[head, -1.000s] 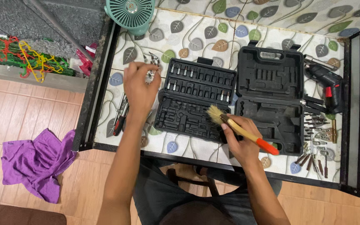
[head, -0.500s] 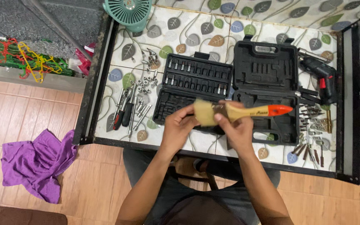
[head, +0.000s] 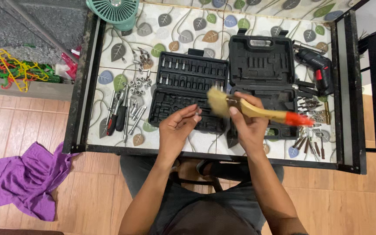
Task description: The person removes drill bits and sockets from a black plastic toolbox, places them on the table, and then uses a brush to clean the interior compartments. The person continues to brush the case and handle individual bits, placing them back into the slots.
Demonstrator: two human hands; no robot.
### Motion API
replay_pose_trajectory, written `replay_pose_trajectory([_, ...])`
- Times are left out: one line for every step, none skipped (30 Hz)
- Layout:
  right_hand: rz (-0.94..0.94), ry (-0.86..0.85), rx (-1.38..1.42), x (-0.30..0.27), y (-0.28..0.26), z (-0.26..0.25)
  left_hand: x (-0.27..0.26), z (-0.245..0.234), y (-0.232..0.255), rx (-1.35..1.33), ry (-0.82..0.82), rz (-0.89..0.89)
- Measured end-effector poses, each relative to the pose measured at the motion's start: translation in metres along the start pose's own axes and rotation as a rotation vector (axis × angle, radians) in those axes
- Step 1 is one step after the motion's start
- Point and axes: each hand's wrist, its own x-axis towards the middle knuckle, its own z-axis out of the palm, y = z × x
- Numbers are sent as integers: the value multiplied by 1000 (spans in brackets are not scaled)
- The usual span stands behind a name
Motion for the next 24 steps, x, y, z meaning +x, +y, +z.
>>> replay_pose_trajectory([36, -46, 66, 0, -1, -1, 1, 0, 0, -31, -8, -6])
replay_pose_trajectory([72, -89, 130, -1, -3, -3, 3, 0, -1, -62, -19, -13])
replay_pose_trajectory([103, -126, 35, 1, -3, -2, 5, 0, -2, -93, -30, -20])
replay_pose_trajectory([127, -167, -59, 7, -4, -2, 9, 1, -2, -102, -33, -11])
replay_pose_trajectory([150, -207, -153, 14, -6, -2, 13, 2, -2, -110, -37, -3])
replay_pose_trajectory([70, -131, -199, 22, -8, -3, 15, 2, -2, -115, -37, -2])
replay_pose_trajectory([-12, -55, -245, 32, -10, -6, 18, 2, -2, -117, -35, -6])
replay_pose_trajectory([-96, 20, -287, 39, -12, -8, 22, 1, -1, -118, -33, -8])
replay_pose_trajectory([-92, 1, -182, 42, -15, -10, 26, 0, 0, -118, -31, -10])
replay_pose_trajectory([-86, -18, -78, 44, -17, -11, 27, 0, 1, -114, -26, -11])
replay_pose_trajectory([-80, -37, 26, 44, -18, -10, 29, 0, 2, -109, -21, -11])
replay_pose_trajectory([-97, -134, -9, 42, -18, -10, 31, 2, 3, -106, -21, -11])
replay_pose_trajectory([-114, -231, -44, 38, -18, -8, 33, 3, 4, -129, -22, -3])
replay_pose_trajectory([-133, -329, -80, 36, -16, -5, 33, 3, 5, -151, -23, 7])
replay_pose_trajectory([-128, -265, -165, 36, -14, -4, 33, 5, 6, -174, -23, 17])
replay_pose_trajectory([-116, -200, -249, 33, -11, -3, 30, 6, 5, -124, -4, 45])
replay_pose_trajectory([-104, -134, -332, 30, -8, -2, 28, 7, 5, -74, 14, 73])
replay_pose_trajectory([-59, -86, -199, 27, -6, -3, 26, 8, 6, -25, 32, 104])
replay_pose_trajectory([-14, -37, -66, 25, -4, -3, 24, 10, 8, 59, 46, 135])
replay_pose_trajectory([30, 8, 68, 23, -4, -3, 21, 12, 9, 142, 64, 167])
replay_pose_trajectory([5, -76, 60, 21, -5, -4, 19, 13, 11, 226, 81, 200])
replay_pose_trajectory([-20, -159, 50, 18, -5, -5, 17, 15, 12, 278, 92, 256])
replay_pose_trajectory([-45, -242, 39, 15, -6, -7, 14, 16, 13, 329, 103, 313])
replay_pose_trajectory([-50, -206, -72, 16, -5, -7, 14, 17, 14, 382, 116, 373])
